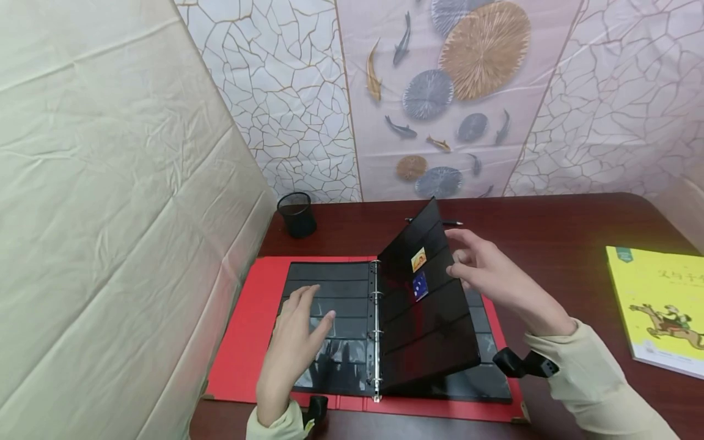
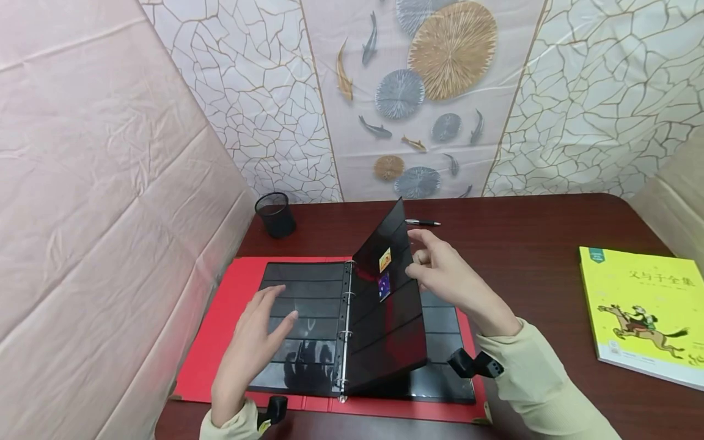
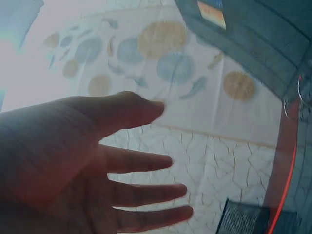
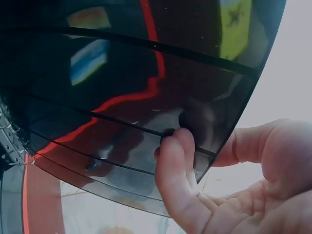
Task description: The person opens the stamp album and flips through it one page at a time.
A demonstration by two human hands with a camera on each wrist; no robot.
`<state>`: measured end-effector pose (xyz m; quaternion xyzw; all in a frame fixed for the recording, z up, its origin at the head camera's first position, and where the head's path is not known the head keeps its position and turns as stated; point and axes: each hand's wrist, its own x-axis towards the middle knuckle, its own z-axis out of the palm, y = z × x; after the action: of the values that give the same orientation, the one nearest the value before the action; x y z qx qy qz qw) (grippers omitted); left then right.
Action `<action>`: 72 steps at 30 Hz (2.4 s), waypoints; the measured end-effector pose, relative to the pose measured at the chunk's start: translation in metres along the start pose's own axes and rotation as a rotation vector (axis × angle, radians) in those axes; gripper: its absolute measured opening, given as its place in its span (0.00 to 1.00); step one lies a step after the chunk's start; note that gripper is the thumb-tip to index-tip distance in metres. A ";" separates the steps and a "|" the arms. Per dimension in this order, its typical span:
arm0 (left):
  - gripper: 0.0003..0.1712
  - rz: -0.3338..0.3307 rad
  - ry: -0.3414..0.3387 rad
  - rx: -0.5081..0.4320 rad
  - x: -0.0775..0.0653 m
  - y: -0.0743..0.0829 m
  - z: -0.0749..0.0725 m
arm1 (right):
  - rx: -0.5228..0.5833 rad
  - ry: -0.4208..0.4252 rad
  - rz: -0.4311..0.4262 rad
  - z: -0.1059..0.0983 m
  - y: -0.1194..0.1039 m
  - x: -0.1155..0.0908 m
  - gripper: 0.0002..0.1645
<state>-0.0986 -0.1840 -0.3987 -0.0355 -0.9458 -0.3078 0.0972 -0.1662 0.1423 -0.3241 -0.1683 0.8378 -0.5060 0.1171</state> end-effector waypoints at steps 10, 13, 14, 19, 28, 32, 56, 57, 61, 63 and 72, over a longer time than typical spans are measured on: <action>0.30 0.122 0.132 -0.066 0.005 0.023 -0.001 | -0.023 0.003 -0.020 0.009 -0.019 0.010 0.43; 0.30 0.126 0.118 -0.076 0.008 0.031 -0.004 | -0.046 -0.006 -0.032 0.011 -0.026 0.015 0.43; 0.30 0.128 0.112 -0.080 0.009 0.034 -0.005 | -0.052 -0.009 -0.036 0.011 -0.028 0.017 0.43; 0.32 0.157 0.095 -0.086 0.013 0.050 -0.009 | -0.068 -0.016 -0.040 0.018 -0.040 0.026 0.44; 0.34 0.232 0.051 -0.132 0.017 0.075 -0.016 | -0.094 -0.054 -0.062 0.031 -0.057 0.038 0.43; 0.36 0.257 0.025 -0.151 0.018 0.084 -0.017 | -0.110 -0.060 -0.065 0.035 -0.062 0.042 0.43; 0.51 0.182 -0.161 -0.136 -0.001 0.089 -0.028 | -0.187 -0.096 -0.094 0.064 -0.089 0.069 0.43; 0.51 0.179 -0.167 -0.136 -0.004 0.088 -0.029 | -0.197 -0.093 -0.097 0.065 -0.090 0.071 0.43; 0.52 0.171 -0.190 -0.131 -0.013 0.087 -0.033 | -0.248 -0.087 -0.110 0.071 -0.094 0.076 0.43; 0.53 0.157 -0.200 -0.122 -0.017 0.086 -0.035 | -0.256 -0.089 -0.112 0.074 -0.096 0.078 0.43; 0.43 0.198 -0.133 -0.112 -0.025 0.082 -0.038 | -0.244 -0.130 -0.103 0.088 -0.103 0.084 0.39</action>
<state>-0.0572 -0.1407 -0.3266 -0.1544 -0.9234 -0.3458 0.0622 -0.1945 -0.0065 -0.2757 -0.2567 0.8739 -0.3938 0.1237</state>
